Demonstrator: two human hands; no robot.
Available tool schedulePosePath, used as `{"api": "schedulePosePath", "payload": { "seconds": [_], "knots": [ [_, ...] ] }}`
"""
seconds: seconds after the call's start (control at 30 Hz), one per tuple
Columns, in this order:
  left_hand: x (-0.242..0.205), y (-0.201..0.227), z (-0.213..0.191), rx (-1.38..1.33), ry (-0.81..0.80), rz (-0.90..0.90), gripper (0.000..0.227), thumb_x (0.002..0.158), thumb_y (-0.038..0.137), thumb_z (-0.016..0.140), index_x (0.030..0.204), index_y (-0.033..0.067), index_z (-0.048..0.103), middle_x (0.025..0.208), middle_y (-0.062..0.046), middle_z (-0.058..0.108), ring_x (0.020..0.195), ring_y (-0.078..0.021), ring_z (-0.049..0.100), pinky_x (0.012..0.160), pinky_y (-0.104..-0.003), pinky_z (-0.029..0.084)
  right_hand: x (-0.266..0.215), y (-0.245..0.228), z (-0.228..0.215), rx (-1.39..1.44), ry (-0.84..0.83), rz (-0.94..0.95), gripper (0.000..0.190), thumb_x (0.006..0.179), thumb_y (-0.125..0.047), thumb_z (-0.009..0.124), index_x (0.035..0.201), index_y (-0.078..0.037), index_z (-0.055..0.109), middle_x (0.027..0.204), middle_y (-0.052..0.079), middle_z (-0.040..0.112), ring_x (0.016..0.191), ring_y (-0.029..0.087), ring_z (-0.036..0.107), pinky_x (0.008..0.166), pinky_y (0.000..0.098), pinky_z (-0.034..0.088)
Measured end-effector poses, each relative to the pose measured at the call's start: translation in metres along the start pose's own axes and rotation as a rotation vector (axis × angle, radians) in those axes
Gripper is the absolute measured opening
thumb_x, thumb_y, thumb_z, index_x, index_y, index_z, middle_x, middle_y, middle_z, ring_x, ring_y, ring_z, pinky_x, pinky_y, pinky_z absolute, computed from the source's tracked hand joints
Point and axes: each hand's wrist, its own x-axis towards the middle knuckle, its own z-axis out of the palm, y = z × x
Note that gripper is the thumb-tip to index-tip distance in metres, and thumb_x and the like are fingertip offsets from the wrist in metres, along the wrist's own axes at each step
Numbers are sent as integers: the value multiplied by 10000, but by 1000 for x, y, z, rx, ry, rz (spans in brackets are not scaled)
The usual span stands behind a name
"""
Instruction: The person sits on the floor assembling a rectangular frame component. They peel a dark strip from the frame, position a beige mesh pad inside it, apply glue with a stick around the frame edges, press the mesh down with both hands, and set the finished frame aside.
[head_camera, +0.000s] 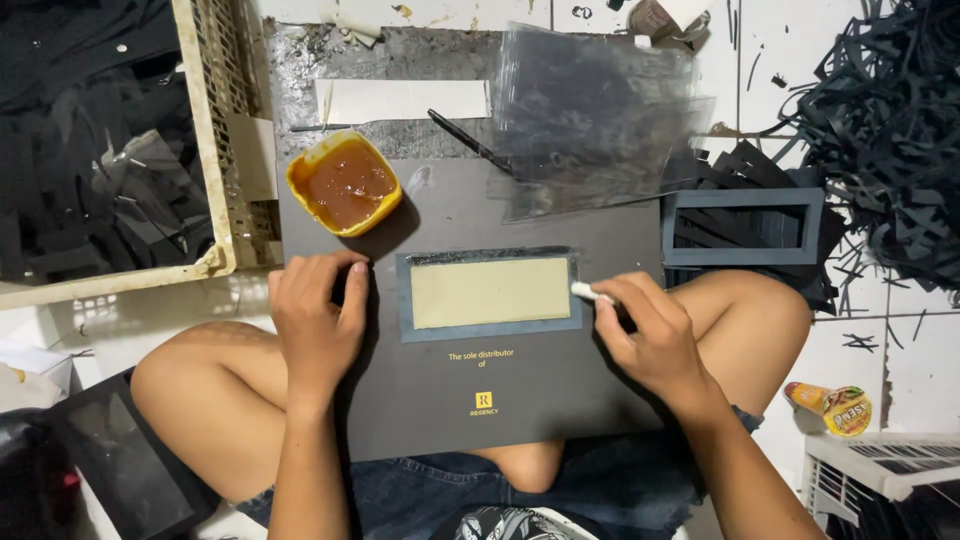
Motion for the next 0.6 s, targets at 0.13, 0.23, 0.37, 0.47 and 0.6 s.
{"api": "schedulePosePath", "payload": {
  "seconds": [0.13,0.23,0.37,0.47,0.6],
  "knots": [
    [0,-3,2,11,-2,8,41,1013,142,710,984,171,714,879,21,717,795,-241,636,804,-368,412,-3,-1,1,-11,-6,12,141,906,-55,732,1029,-111,775,847,29,719,736,239,707,687,340,585],
    [-1,-4,1,10,0,9,41,1018,143,711,985,166,713,886,16,719,801,-248,636,802,-372,412,9,5,7,-29,45,-9,148,925,-16,723,1054,-76,766,860,70,709,741,268,692,686,368,576],
    [-1,-1,1,8,6,7,42,1020,138,708,989,165,715,884,23,719,799,-235,634,806,-360,410,22,13,15,-75,93,-76,132,965,-17,712,1084,-54,755,898,67,701,770,251,697,707,355,577],
    [0,1,0,3,14,1,47,1014,125,714,981,159,716,872,21,716,789,-232,631,806,-356,409,18,13,13,-114,83,-115,134,965,-22,711,1089,-52,754,900,71,696,766,256,695,708,362,578],
    [-1,-1,1,4,15,8,49,1006,122,724,984,165,717,879,29,718,792,-229,633,807,-355,411,6,3,3,-90,22,-81,124,927,-27,721,1033,-71,767,839,61,696,716,259,688,686,372,578]
  ]
}}
